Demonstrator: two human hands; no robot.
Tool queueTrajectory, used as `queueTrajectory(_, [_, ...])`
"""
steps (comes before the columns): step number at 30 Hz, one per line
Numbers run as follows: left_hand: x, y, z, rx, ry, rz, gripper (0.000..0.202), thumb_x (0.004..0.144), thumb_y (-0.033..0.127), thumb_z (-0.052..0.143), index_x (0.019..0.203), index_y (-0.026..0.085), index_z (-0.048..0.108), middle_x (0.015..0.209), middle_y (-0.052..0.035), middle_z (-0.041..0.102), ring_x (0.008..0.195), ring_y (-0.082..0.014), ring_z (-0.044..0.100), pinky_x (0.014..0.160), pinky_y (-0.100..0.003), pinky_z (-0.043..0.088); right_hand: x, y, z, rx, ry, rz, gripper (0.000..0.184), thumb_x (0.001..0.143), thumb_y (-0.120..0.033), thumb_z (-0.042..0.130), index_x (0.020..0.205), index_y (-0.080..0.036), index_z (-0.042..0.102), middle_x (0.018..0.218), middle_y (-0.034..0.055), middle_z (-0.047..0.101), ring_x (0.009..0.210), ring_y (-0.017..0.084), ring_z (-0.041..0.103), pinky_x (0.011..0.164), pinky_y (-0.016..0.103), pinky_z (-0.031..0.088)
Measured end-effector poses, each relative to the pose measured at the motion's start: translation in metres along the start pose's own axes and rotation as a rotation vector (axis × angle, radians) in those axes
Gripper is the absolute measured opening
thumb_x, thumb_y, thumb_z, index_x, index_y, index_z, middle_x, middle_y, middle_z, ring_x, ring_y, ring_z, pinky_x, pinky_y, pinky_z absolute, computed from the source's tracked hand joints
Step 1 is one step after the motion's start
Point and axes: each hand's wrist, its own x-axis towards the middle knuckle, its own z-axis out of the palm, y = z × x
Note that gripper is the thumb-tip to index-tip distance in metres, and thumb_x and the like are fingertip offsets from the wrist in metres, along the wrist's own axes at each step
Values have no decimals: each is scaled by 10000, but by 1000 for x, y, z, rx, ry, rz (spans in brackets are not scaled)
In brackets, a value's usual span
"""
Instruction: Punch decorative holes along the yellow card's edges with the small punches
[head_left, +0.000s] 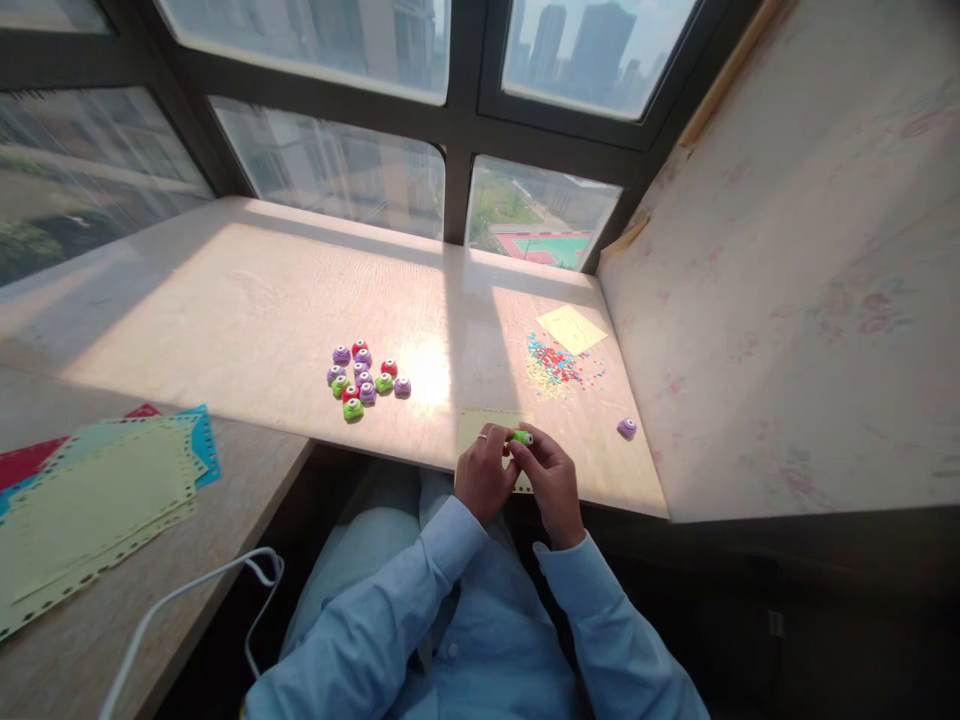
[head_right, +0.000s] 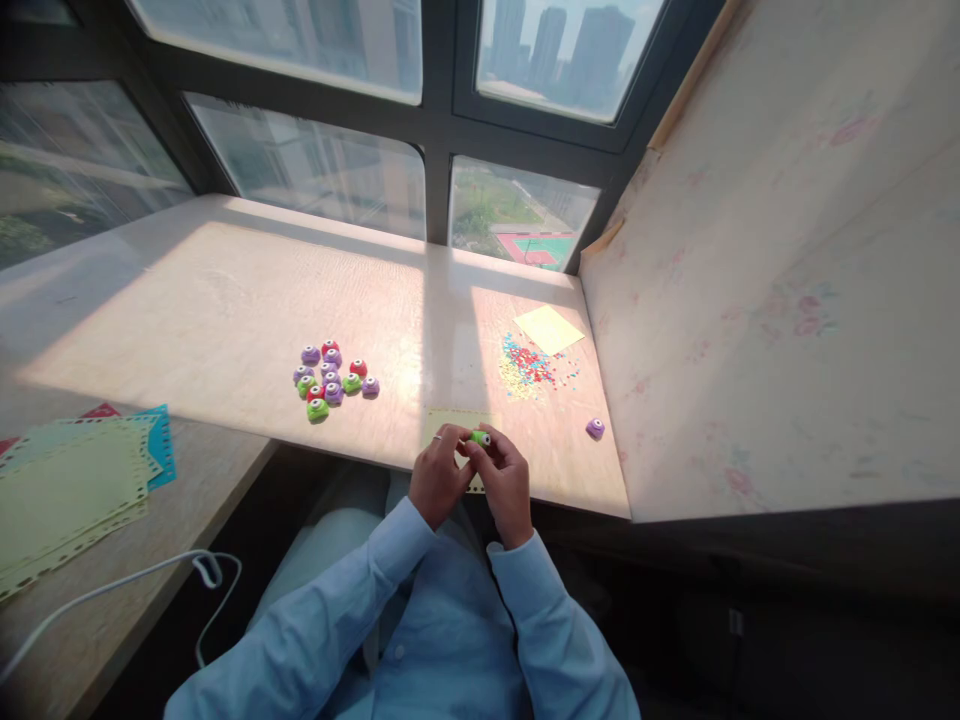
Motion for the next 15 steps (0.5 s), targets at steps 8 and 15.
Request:
queueTrajectory(8, [19, -22, -14, -40, -64, 178, 365, 869, 207, 636, 1214, 215, 516, 1156, -91, 653, 1022, -235, 661, 892, -411, 571, 39, 4, -49, -122, 67, -57, 554, 709, -437, 813, 1187, -209, 648, 1188, 120, 722, 1089, 288, 697, 1000, 498, 544])
queueTrajectory(15, [59, -41, -4, 166, -308, 229, 515, 804, 464, 760, 1205, 180, 606, 1229, -151, 665, 1153, -332, 607, 976, -488, 504, 77, 14, -89, -330, 58, -90, 381, 676, -366, 783, 978, -215, 605, 972, 75, 714, 910, 256, 707, 870, 466, 578])
